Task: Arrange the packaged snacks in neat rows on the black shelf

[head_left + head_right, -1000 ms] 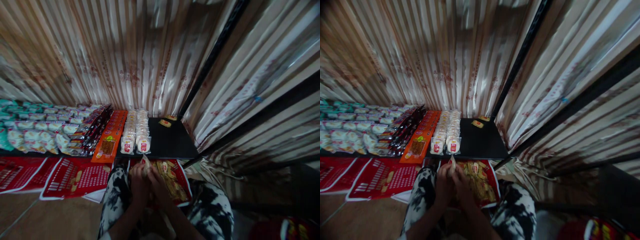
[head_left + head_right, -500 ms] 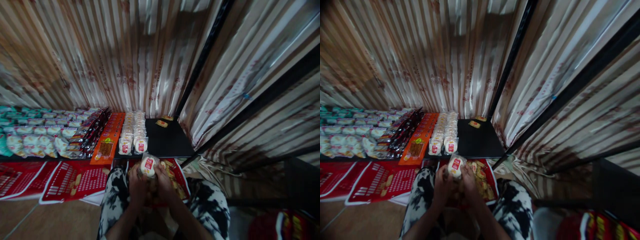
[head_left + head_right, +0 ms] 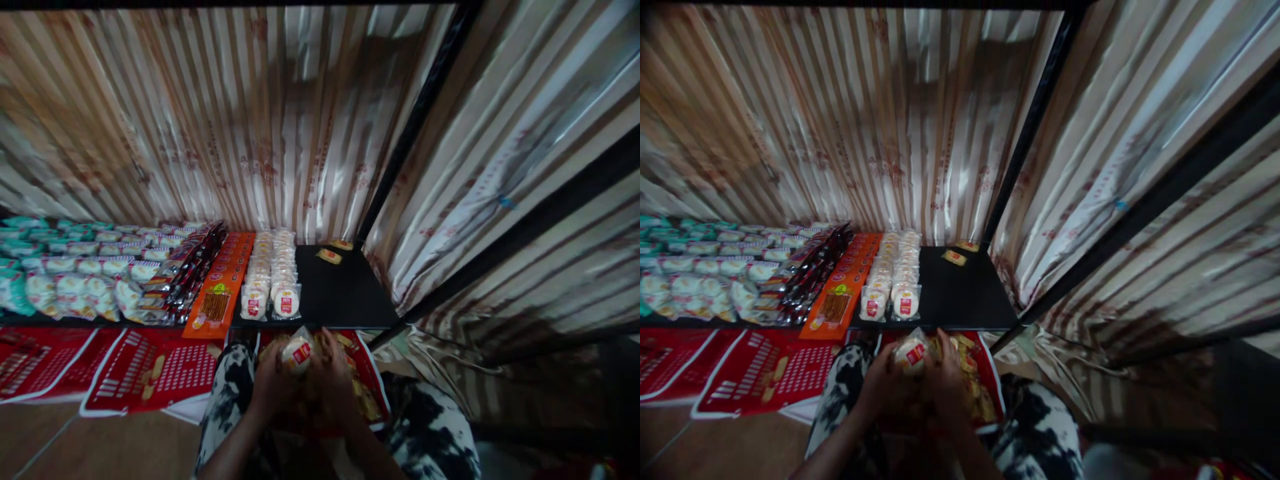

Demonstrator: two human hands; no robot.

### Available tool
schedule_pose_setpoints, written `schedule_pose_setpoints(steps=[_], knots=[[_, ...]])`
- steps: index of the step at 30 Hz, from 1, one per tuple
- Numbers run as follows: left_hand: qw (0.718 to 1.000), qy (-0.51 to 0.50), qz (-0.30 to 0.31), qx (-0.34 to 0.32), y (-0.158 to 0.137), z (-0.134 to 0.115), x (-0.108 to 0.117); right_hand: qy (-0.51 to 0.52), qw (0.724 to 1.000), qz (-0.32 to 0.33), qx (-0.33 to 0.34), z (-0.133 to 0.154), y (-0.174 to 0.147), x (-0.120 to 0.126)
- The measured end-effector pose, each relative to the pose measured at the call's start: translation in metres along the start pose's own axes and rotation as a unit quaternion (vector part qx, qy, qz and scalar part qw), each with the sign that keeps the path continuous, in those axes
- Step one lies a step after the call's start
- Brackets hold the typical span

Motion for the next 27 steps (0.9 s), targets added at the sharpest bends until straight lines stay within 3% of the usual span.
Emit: schedule_pose_setpoints(steps=[2, 5, 8, 12, 16, 19, 22, 24, 27], knots=[[0.994, 0.066, 0.047, -0.072, 0.005, -0.006, 0.006, -0.059, 0.993, 0.025, 0.1, 0.001, 0.005, 0.004], [0.973, 0.123, 0.124, -0.154, 0.013, -0.017, 0.017, -0.095, 0.976, 0.079, 0.181, 0.009, 0.009, 0.007], [0.947, 0.164, 0.177, -0.213, 0.022, -0.026, 0.027, -0.117, 0.964, 0.124, 0.206, 0.021, 0.012, 0.008], [0.926, 0.201, 0.193, -0.255, 0.033, -0.027, 0.032, -0.137, 0.95, 0.204, 0.194, 0.031, 0.016, 0.003], [0.931, 0.256, 0.14, -0.22, 0.043, -0.025, 0.031, -0.133, 0.951, 0.232, 0.158, 0.03, 0.018, -0.005], [0.938, 0.234, 0.079, -0.245, 0.046, -0.029, 0.03, -0.11, 0.964, 0.209, 0.123, 0.028, 0.019, -0.013], [0.938, 0.213, -0.032, -0.271, 0.045, -0.032, 0.03, -0.033, 0.987, 0.156, 0.029, 0.026, 0.025, -0.023], [0.933, 0.228, -0.102, -0.261, 0.042, -0.03, 0.029, 0.041, 0.986, 0.151, -0.05, 0.025, 0.032, -0.031], [0.925, 0.247, -0.132, -0.258, 0.035, -0.02, 0.022, 0.094, 0.979, 0.156, -0.097, 0.022, 0.045, -0.042]])
Point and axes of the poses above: each hand's wrist, its own y-axis towards the middle knuckle, its own x-axis out of the back of the hand, z = x × y, the point moved 1 cm from there along y, towards the middle knuckle, and after that the axes turned 10 degrees about -z, right-handed, at the moved point
